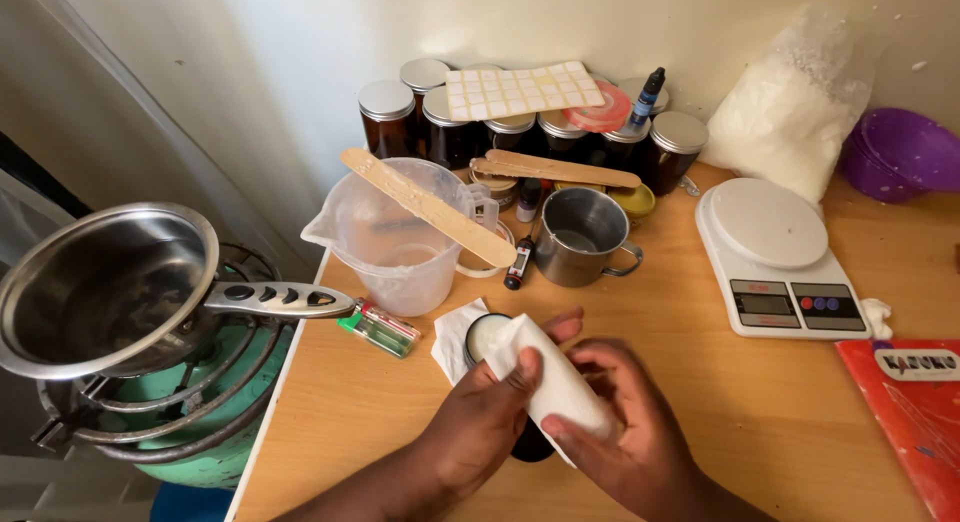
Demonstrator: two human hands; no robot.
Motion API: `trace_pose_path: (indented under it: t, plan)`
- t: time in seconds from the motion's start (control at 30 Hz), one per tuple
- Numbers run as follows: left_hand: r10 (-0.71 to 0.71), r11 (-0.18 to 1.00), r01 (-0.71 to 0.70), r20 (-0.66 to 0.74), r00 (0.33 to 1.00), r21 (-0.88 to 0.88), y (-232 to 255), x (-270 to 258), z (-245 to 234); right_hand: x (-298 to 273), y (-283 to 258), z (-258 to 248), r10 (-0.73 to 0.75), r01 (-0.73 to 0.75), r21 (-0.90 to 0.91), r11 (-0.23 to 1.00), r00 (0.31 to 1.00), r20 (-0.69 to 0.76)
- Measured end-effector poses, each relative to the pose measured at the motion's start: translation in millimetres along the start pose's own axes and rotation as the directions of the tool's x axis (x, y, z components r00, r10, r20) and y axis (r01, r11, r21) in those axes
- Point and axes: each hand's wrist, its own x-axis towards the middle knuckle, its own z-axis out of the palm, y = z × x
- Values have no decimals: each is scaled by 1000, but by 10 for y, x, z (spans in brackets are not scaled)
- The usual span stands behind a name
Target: Clean a small jar, weigh it on a digital scale, record the weight in a notebook, and then use a wooden spatula to stir the contents.
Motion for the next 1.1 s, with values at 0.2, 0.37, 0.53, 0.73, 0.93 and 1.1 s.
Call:
trace_pose_path:
  t: [0.2, 0.37, 0.53, 0.73, 0.93, 1.1]
  plan:
    - [372, 747, -408, 178, 911, 524, 104, -42, -40, 117, 395, -256, 414, -299, 459, 837, 893, -175]
    - [589, 510, -347, -25, 808, 787, 251, -56, -23, 604, 330, -813, 19, -105, -156, 982, 881, -473]
    - [631, 486, -352, -43, 775, 800, 217, -13, -118, 677, 1204, -1227, -268, 33, -715, 698, 938, -218]
    - [600, 544, -334, -78, 796, 770, 231, -2, -98, 728, 1448, -1139, 276, -214, -791, 574, 959, -59]
    - [607, 512, -312, -80, 791, 801, 235, 15, -114, 715, 1245, -1032, 128, -177, -755, 631, 984, -124]
    - [570, 550, -306, -81, 817, 777, 263, 26, -119, 717, 825, -723, 281, -288, -60, 956, 954, -105]
